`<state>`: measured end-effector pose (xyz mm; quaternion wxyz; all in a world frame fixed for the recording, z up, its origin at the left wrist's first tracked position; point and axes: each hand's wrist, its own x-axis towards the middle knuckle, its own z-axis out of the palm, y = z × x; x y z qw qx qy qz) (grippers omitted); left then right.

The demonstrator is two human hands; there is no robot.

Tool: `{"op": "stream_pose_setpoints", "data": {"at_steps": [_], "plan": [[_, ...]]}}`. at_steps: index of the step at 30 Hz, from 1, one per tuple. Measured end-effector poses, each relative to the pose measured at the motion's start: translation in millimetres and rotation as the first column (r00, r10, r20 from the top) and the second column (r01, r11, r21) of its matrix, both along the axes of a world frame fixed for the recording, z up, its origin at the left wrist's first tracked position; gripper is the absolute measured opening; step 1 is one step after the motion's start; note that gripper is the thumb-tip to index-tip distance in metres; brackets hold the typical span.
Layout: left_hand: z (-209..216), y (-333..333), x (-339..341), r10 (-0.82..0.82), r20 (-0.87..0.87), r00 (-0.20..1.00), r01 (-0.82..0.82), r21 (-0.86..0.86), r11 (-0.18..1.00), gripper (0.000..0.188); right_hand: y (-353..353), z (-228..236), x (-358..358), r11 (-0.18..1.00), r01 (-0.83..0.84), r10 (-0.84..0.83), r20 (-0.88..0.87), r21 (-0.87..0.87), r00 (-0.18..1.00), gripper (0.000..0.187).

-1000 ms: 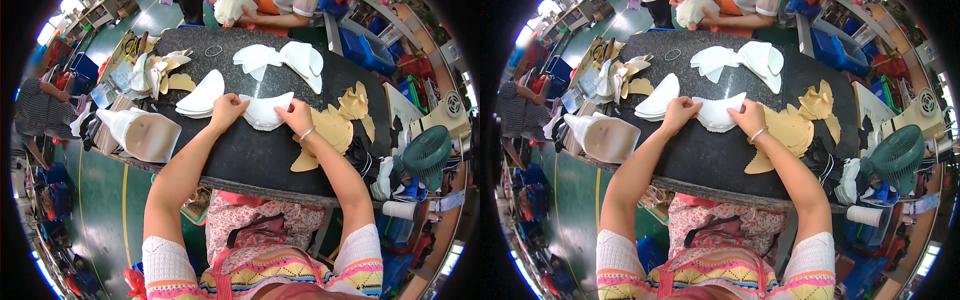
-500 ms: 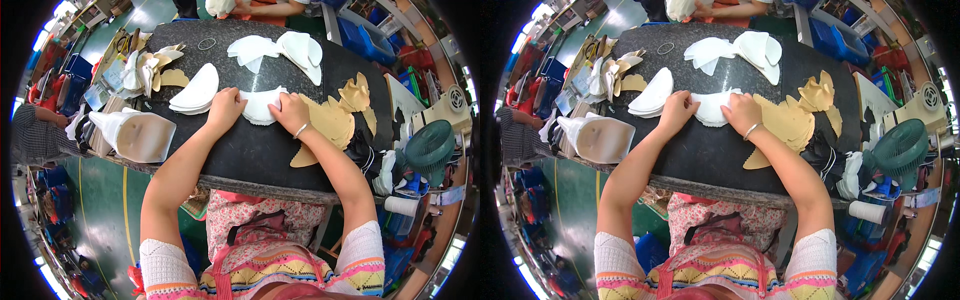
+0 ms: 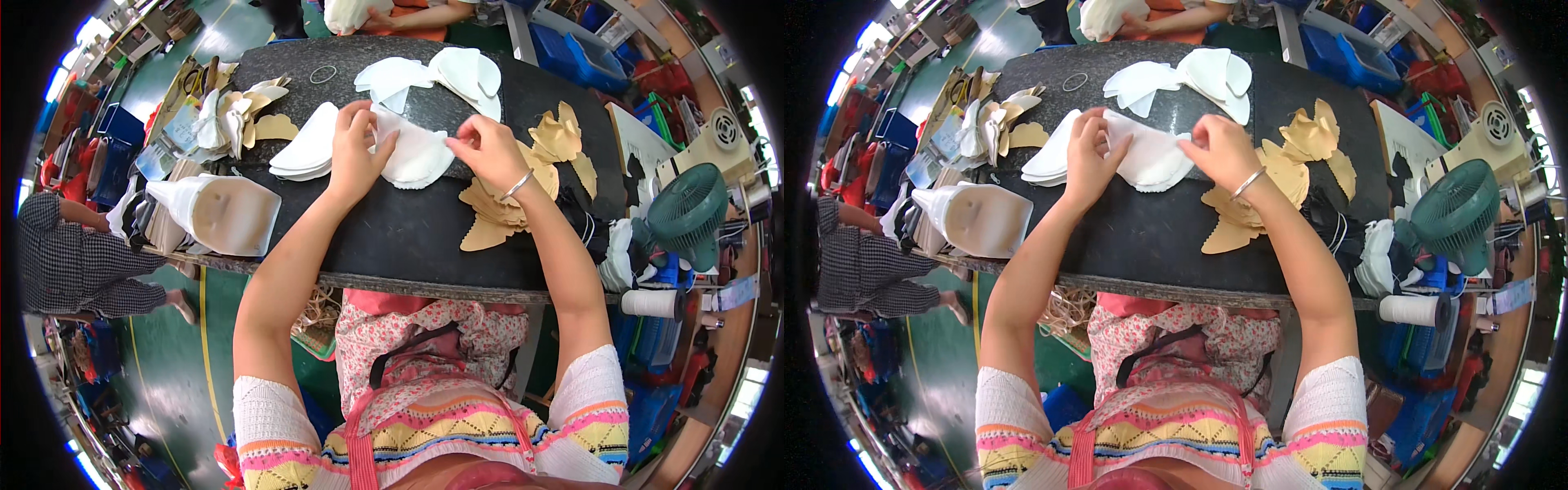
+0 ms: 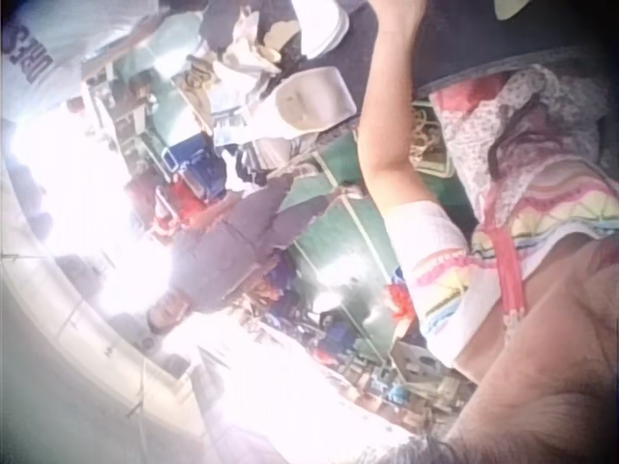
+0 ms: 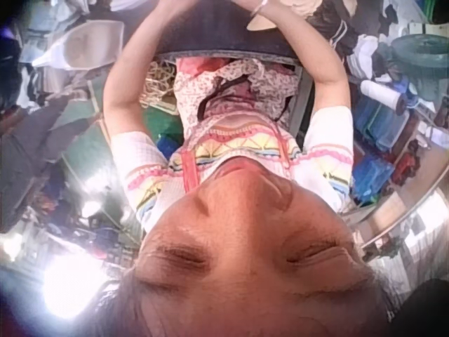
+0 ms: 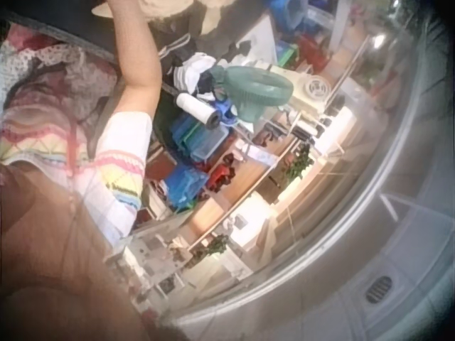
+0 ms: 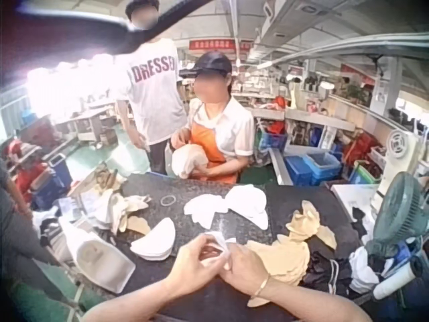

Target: The person sorts and assembles white and tan shoe parts by hand on a workshop table.

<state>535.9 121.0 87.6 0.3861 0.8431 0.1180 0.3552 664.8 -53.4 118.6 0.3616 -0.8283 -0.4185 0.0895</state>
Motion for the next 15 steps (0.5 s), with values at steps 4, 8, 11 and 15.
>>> {"op": "stream_pose_setpoints", "data": {"at_steps": [4, 8, 11, 15], "plan": [[35.7, -21.8, -9.6, -0.029, 0.085, 0.996, 0.036, -0.076, 0.997, 0.024, 7.9, 12.4, -35.1, 0.972, -0.193, 0.198, -0.028, 0.133, 0.98, 0.049], [54.5, -46.8, -8.9, -0.303, 0.043, 0.952, 0.297, -0.362, 0.884, 0.028, 11.7, 2.6, -52.4, 0.992, -0.091, 0.062, 0.284, 0.092, 0.957, 0.033], [66.1, -41.4, -10.8, -0.354, -0.107, 0.929, 0.361, 0.049, 0.931, 0.027, 3.9, -2.3, -43.9, 0.996, 0.047, -0.059, 0.178, 0.074, 0.982, 0.015], [61.0, -26.1, -11.1, -0.227, -0.131, 0.965, 0.262, 0.532, 0.805, 0.025, 3.6, -11.8, -39.6, 0.986, 0.139, -0.156, 0.215, 0.091, 0.964, 0.006]]}}
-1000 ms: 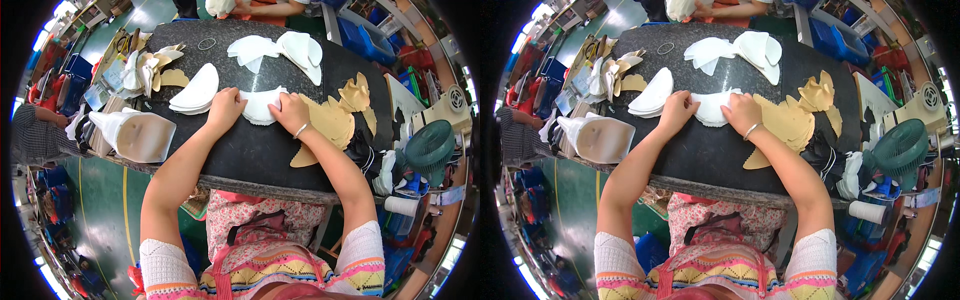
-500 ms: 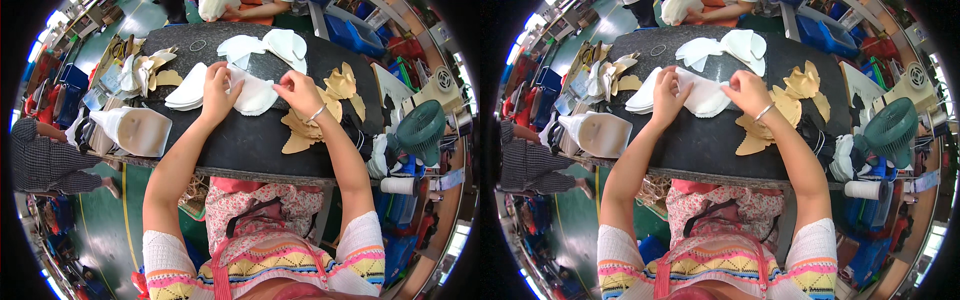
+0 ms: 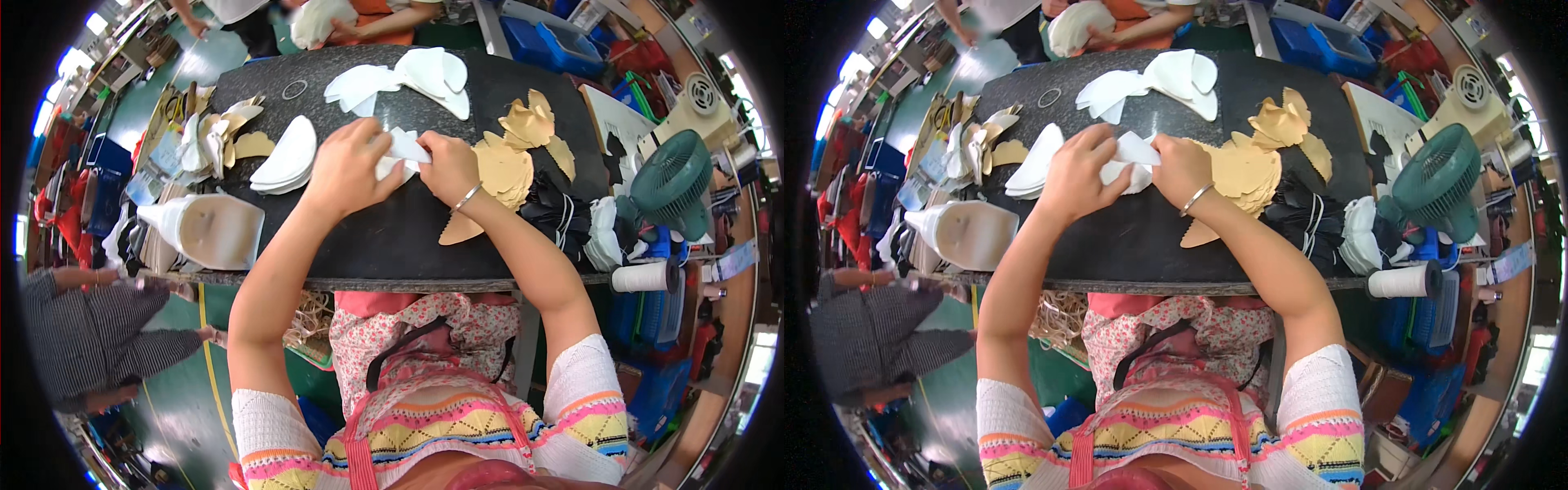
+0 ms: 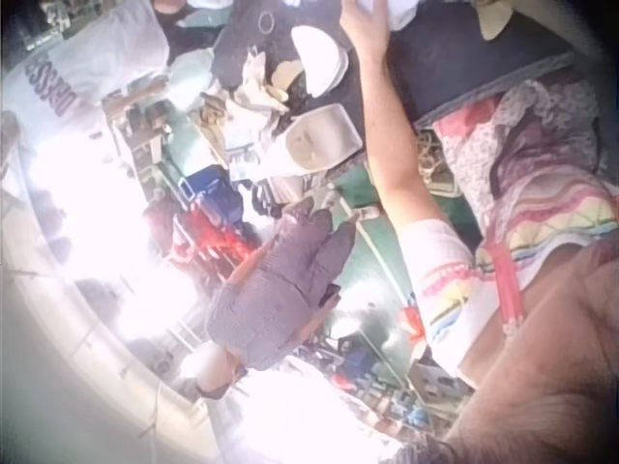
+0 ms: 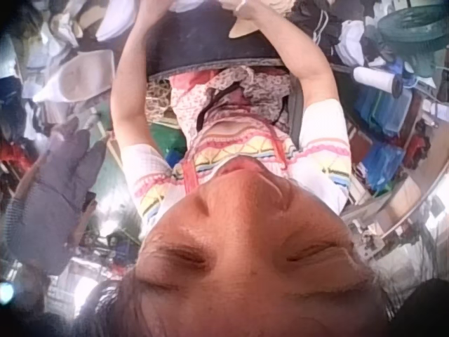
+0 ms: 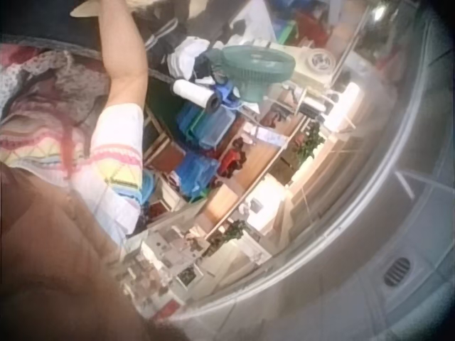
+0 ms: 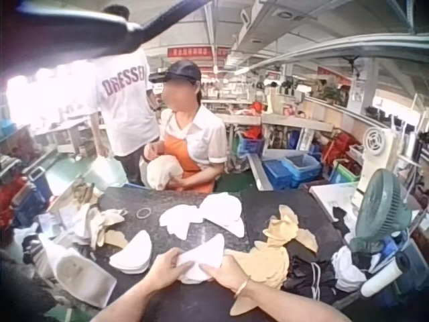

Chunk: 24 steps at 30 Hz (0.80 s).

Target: The person sorts and assembles white and tan shoe parts by hand on a workshop table.

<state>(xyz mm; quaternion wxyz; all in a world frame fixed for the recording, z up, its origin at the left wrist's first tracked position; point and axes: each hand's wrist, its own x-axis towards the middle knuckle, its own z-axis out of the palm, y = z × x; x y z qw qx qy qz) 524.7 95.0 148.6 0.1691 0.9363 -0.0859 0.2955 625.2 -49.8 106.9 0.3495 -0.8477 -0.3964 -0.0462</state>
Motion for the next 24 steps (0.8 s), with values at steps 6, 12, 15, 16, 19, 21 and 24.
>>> {"op": "stream_pose_setpoints", "data": {"at_steps": [6, 12, 15, 16, 19, 21, 24], "plan": [[-41.6, 16.0, 16.1, 0.108, -0.062, 0.992, -0.121, -0.291, 0.949, 0.028, -3.0, -26.4, 21.4, 0.939, 0.047, 0.227, -0.716, 0.341, 0.66, 0.03], [-65.3, 39.3, 24.3, 0.016, -0.514, 0.858, -0.353, -0.566, 0.745, 0.035, -16.3, -10.8, 39.7, 0.993, -0.106, 0.114, -0.568, 0.048, 0.815, 0.037], [-76.2, 55.2, 13.7, 0.23, -0.575, 0.785, -0.371, -0.139, 0.918, 0.038, -31.0, -6.5, 61.0, 0.905, -0.089, 0.018, -0.172, -0.417, 0.985, 0.045], [-79.0, 52.4, 12.7, 0.273, -0.578, 0.769, -0.401, -0.104, 0.91, 0.041, -34.0, -10.3, 60.6, 0.871, -0.05, -0.018, -0.134, -0.489, 0.991, 0.046], [-81.2, 47.2, 10.0, 0.323, -0.394, 0.861, -0.392, -0.108, 0.914, 0.044, -35.2, -19.4, 55.4, 0.808, -0.023, -0.051, -0.108, -0.589, 0.993, 0.048], [-83.7, 47.2, 8.8, 0.335, -0.435, 0.836, -0.414, -0.099, 0.905, 0.038, -32.3, -21.8, 51.3, 0.785, -0.032, -0.059, -0.127, -0.619, 0.99, 0.049], [-90.3, 49.8, 7.7, 0.212, -0.447, 0.869, -0.379, -0.326, 0.866, 0.024, -31.4, -25.5, 52.5, 0.793, -0.057, -0.044, -0.15, -0.607, 0.988, 0.049]]}}
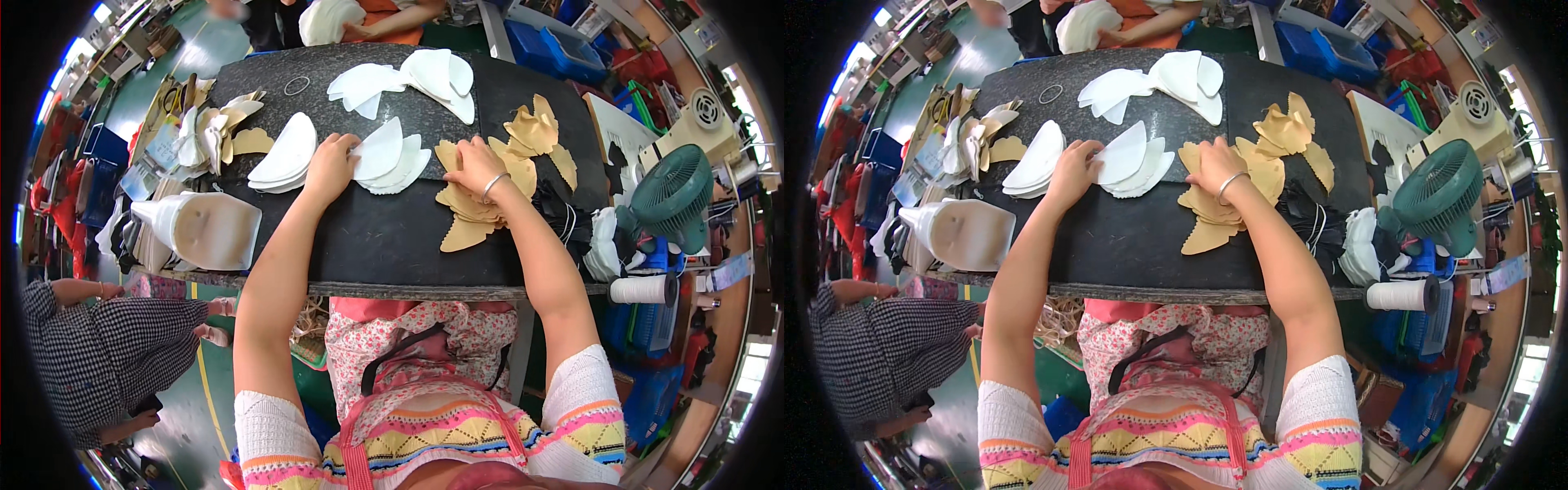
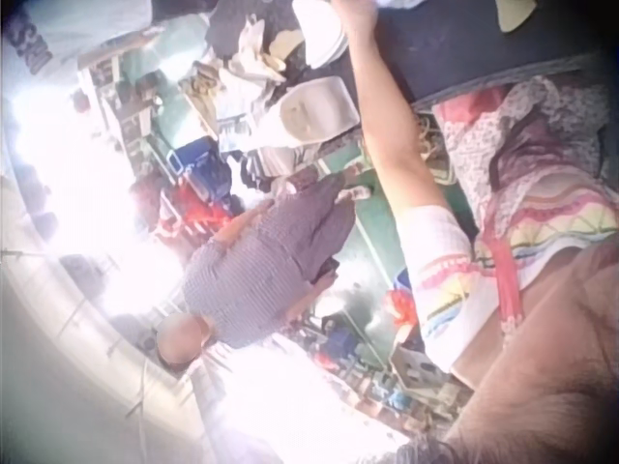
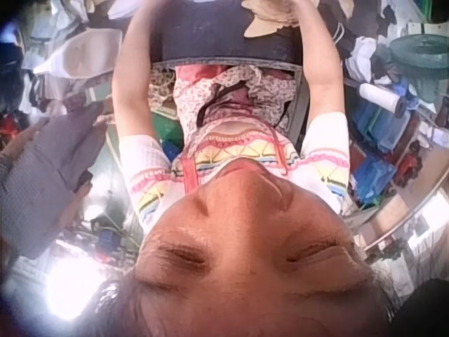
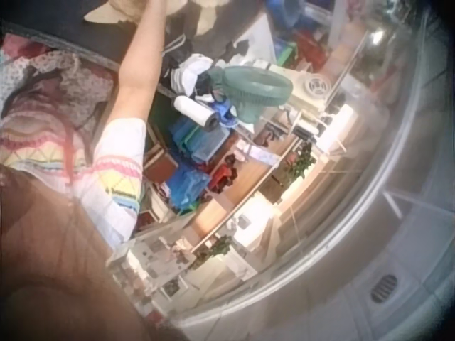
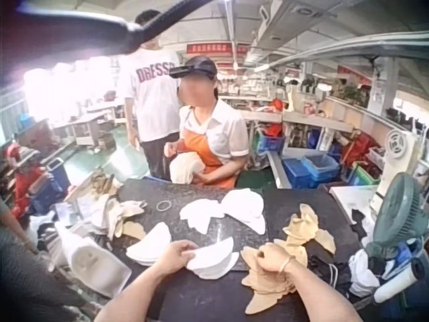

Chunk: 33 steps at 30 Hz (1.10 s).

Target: The person sorts and assembles white and tan shoe parts by hand on a workshop table.

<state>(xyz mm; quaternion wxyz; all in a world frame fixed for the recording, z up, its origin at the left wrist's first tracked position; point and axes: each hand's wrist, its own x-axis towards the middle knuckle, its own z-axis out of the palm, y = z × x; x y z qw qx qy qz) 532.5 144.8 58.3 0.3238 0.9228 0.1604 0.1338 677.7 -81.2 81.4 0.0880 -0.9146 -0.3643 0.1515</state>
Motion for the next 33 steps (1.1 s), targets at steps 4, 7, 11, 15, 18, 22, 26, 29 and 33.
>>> {"op": "stream_pose_setpoints", "data": {"at_steps": [4, 7, 11, 15, 18, 22, 26, 29, 33], "plan": [[8.1, -1.9, 10.7, -0.004, 0.095, 0.995, 0.027, -0.237, 0.971, 0.021, -12.4, -9.0, 20.0, 0.997, -0.005, 0.01, -0.062, 0.082, 0.998, 0.035], [14.7, 0.3, 11.6, -0.037, 0.007, 0.999, 0.036, -0.477, 0.878, 0.023, -16.6, -5.1, 32.9, 0.991, 0.0, 0.023, -0.17, 0.137, 0.985, 0.024], [10.6, -12.0, 13.9, -0.074, -0.005, 0.997, 0.072, 0.316, 0.946, 0.041, -12.9, 2.7, 46.8, 0.982, 0.077, -0.055, -0.13, 0.174, 0.99, 0.017], [19.4, -45.4, 18.4, -0.234, 0.072, 0.97, 0.209, 0.253, 0.945, 0.035, 4.1, -12.6, 43.4, 0.973, 0.077, -0.073, -0.027, 0.217, 0.997, 0.026], [13.0, -92.7, 41.4, -0.416, -0.3, 0.859, 0.49, 0.242, 0.837, 0.033, -4.1, -6.3, 30.3, 0.963, -0.055, 0.045, 0.043, 0.264, 0.998, 0.023], [-33.8, -134.3, 72.4, -0.543, -0.214, 0.812, 0.58, 0.398, 0.711, 0.064, -59.0, 0.2, 91.2, 0.877, -0.088, 0.036, 0.119, 0.473, 0.992, 0.02], [-5.7, -137.1, 69.4, -0.477, -0.221, 0.851, 0.526, 0.368, 0.767, 0.07, -90.5, 88.3, 57.3, 0.503, -0.06, -0.254, 0.214, 0.862, 0.943, 0.015], [33.8, -137.8, 53.3, -0.353, 0.32, 0.879, 0.301, 0.201, 0.932, 0.054, -84.2, 109.4, 36.0, 0.275, 0.506, 0.025, -0.532, 0.817, 0.846, 0.012], [88.5, -119.1, 19.5, -0.232, 0.578, 0.782, 0.122, 0.222, 0.967, 0.031, -31.7, 92.7, -0.1, 0.564, 0.332, 0.403, -0.602, 0.756, 0.689, 0.008]]}}
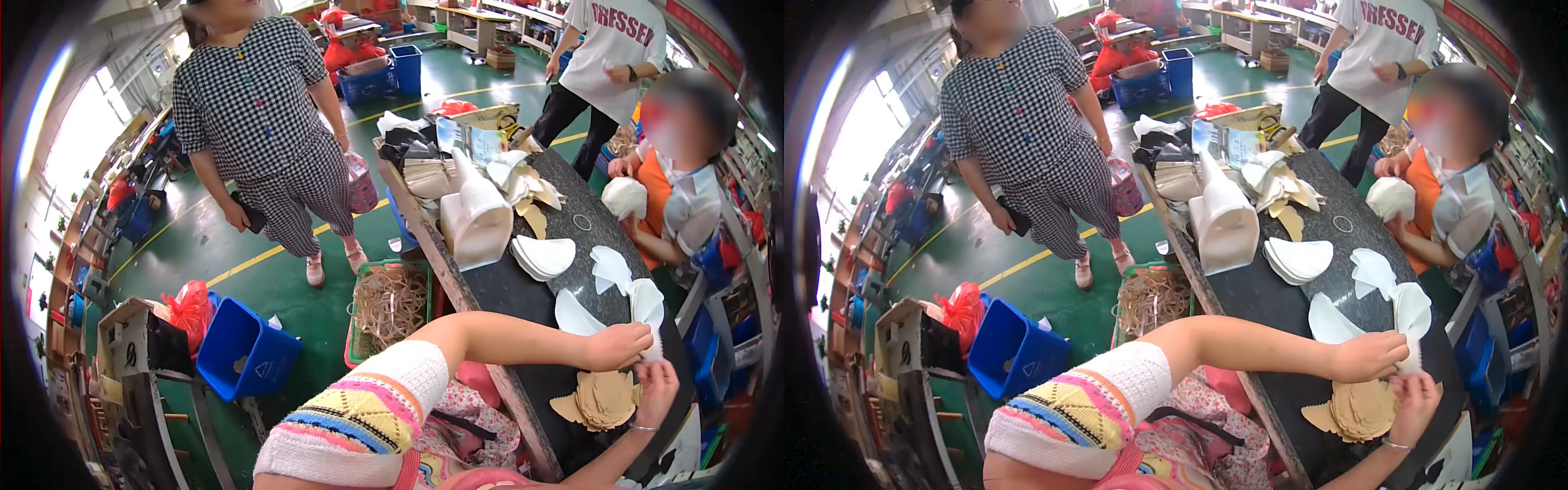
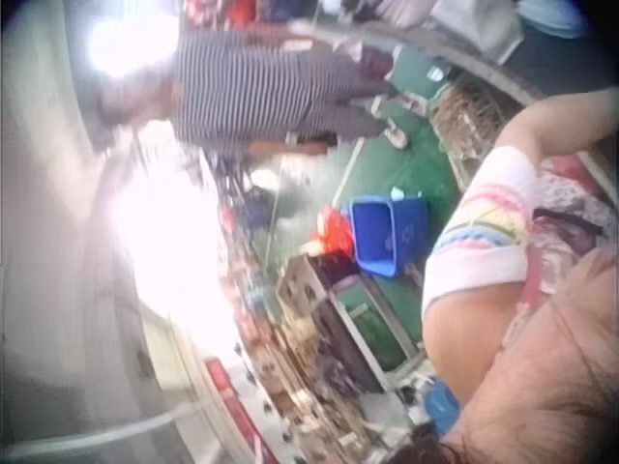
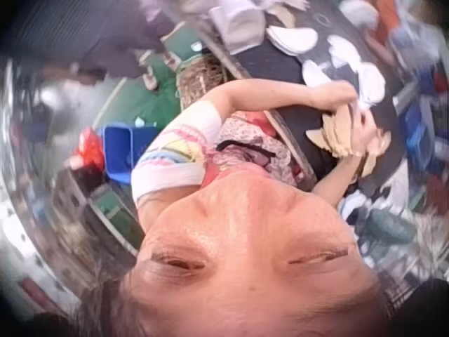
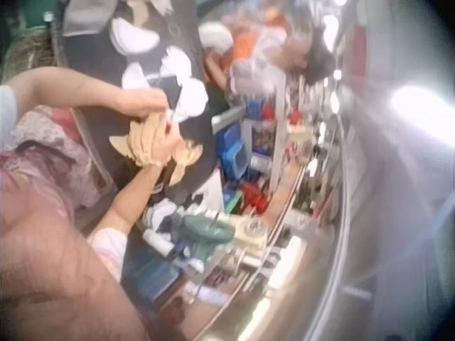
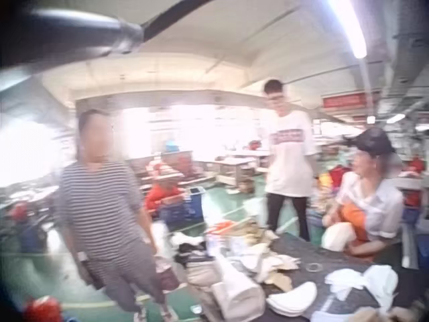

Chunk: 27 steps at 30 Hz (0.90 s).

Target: The person sorts and assembles white and tan shoe parts by hand on a workshop table.

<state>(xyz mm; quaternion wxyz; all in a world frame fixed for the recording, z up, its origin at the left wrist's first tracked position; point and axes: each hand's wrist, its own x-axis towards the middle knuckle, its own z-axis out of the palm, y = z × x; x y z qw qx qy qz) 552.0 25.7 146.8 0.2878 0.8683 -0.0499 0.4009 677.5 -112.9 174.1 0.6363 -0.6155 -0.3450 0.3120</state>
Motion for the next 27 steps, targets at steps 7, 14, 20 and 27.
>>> {"op": "stream_pose_setpoints", "data": {"at_steps": [7, 14, 20, 27], "plan": [[-24.0, 18.1, -2.4, -0.113, 0.047, 0.992, 0.117, -0.084, 0.99, 0.024, 17.9, 6.0, -35.4, 0.977, 0.109, -0.024, 0.411, -0.185, 0.911, 0.016], [-10.7, 21.4, -13.1, -0.315, -0.023, 0.949, 0.272, -0.448, 0.852, 0.029, 35.4, -2.0, -49.8, 0.995, 0.088, -0.066, 0.332, -0.051, 0.941, 0.019], [-22.0, 30.7, -5.5, -0.521, -0.119, 0.845, 0.324, -0.662, 0.676, 0.026, 27.7, -5.8, -48.2, 0.995, 0.066, -0.038, 0.31, -0.08, 0.95, 0.019], [-29.5, 42.4, 1.7, -0.762, 0.105, 0.639, 0.39, -0.898, 0.203, 0.007, 16.7, -13.2, -23.0, 0.984, -0.18, 0.176, 0.203, 0.001, 0.963, 0.017]]}}
